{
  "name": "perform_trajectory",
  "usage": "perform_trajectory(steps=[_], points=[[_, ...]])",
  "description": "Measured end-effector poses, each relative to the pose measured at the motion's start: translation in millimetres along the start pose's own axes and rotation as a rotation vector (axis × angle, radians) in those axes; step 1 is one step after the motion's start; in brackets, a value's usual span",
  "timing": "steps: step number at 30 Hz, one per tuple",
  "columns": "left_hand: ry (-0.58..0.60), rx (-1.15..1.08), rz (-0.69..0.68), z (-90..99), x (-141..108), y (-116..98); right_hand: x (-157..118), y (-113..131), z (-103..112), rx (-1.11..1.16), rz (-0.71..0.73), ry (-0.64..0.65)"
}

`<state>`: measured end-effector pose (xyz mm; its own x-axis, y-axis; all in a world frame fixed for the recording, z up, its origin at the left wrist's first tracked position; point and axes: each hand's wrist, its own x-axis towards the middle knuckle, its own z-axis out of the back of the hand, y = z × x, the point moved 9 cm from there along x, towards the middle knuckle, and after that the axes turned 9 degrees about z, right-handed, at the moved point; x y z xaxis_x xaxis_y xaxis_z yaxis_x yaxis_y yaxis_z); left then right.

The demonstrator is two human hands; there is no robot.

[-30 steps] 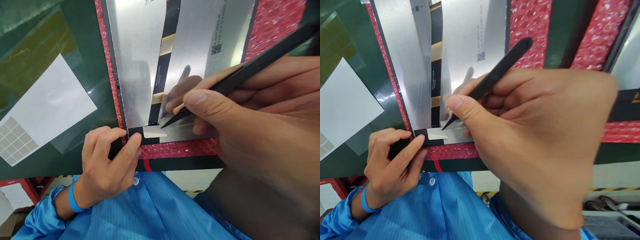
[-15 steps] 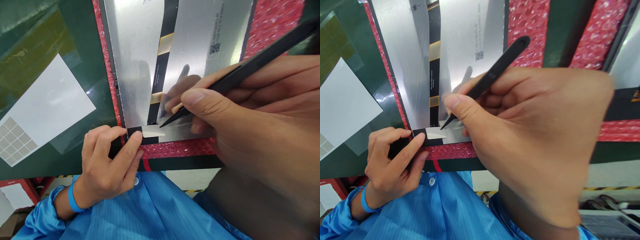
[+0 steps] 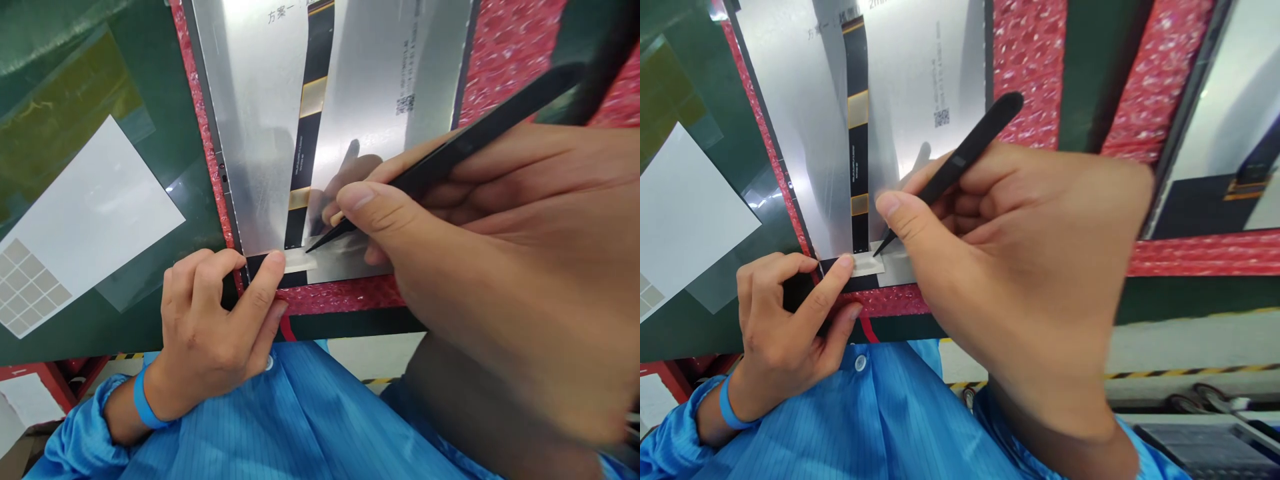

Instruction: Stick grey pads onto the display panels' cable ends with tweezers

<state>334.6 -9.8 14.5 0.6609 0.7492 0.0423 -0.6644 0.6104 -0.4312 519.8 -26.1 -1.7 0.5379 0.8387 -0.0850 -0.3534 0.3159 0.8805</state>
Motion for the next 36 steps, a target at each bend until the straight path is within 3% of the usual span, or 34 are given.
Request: perform_trajectory(steps=[3,6,10,16,22,25,30,36], points=[[-0.005,0.042,0.001,1.0,-1,-3,-1,6,-1,-0.134,0.08,-0.004],[-0.011,0.071,-0.006,1.4,-1,-5,0,12,2,-0.124,0.155,-0.057],[-0.023,0.101,-0.014,2.0,0,-7,3,11,8,-0.117,0.15,-0.102],[-0.024,0.135,-0.026,4.5,4,-18,4,5,15,0.084,0.1,-0.152],[0.008,0.202,-0.089,-12.4,13,-42,6,-3,18,0.255,0.099,-0.211],[0.007,0.235,-0.063,-14.6,11,-40,6,-6,21,0.261,0.101,-0.264],[0.014,0.286,0.002,0.5,-2,-23,5,-7,26,0.256,0.118,-0.304],[0.0,0.277,-0.091,-1.1,2,-31,5,-10,26,0.236,0.112,-0.284]])
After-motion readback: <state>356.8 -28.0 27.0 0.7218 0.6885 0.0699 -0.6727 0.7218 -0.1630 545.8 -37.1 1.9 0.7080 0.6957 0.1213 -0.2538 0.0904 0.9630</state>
